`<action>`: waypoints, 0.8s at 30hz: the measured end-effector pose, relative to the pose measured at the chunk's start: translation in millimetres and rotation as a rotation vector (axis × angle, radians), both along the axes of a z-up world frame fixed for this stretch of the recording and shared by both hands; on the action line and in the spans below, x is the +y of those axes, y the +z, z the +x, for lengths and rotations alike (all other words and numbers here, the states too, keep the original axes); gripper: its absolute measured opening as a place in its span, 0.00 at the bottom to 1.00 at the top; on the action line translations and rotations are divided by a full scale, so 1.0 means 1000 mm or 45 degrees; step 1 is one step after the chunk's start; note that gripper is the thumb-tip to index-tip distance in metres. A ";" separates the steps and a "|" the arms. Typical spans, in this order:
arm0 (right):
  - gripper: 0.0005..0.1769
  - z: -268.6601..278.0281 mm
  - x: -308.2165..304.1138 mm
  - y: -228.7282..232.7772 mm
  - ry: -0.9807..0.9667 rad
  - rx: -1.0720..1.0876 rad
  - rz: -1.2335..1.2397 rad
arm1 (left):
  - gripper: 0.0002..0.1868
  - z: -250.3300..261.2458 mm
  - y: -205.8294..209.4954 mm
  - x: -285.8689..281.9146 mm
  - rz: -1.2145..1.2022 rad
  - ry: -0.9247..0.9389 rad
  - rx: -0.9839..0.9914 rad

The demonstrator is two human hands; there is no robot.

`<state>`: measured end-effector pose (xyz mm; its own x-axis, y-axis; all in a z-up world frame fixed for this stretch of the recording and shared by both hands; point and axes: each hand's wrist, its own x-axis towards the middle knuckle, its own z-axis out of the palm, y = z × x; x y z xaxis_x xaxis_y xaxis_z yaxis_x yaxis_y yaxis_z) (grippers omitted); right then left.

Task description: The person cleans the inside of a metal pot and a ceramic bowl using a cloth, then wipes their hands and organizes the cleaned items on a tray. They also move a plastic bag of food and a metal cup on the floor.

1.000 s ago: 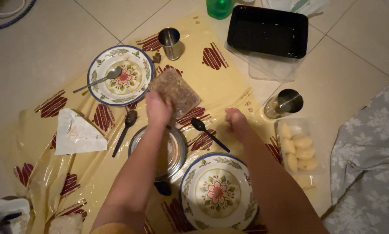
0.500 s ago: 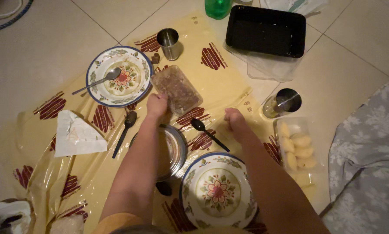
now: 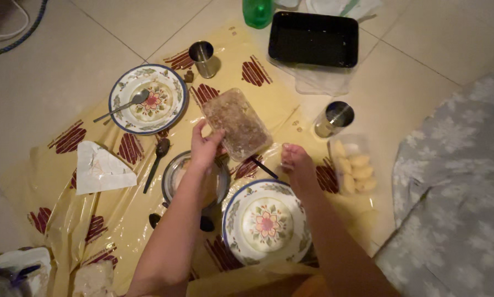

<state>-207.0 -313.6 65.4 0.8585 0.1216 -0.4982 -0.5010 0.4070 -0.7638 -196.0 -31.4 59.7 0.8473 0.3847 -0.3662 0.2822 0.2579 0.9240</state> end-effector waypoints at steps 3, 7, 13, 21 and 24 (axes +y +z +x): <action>0.15 -0.029 -0.020 0.005 -0.093 0.086 0.060 | 0.51 -0.021 0.023 -0.022 0.094 -0.143 -0.168; 0.20 -0.072 -0.055 0.013 -0.134 0.073 0.028 | 0.50 -0.047 0.056 -0.048 0.297 -0.381 -0.437; 0.22 -0.113 -0.095 0.038 -0.140 0.079 0.033 | 0.55 -0.072 0.098 -0.086 0.188 -0.468 -0.102; 0.22 -0.145 -0.130 0.071 -0.171 -0.105 0.063 | 0.55 -0.088 0.097 -0.149 0.102 -0.548 -0.147; 0.22 -0.147 -0.141 0.076 -0.205 -0.159 0.023 | 0.55 -0.083 0.086 -0.180 0.068 -0.611 -0.072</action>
<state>-354.3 -454.8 141.0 0.9226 -0.0140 -0.3856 -0.3302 0.4884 -0.8078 -279.2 -211.9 145.8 0.9516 -0.0374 -0.3051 0.3069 0.0628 0.9497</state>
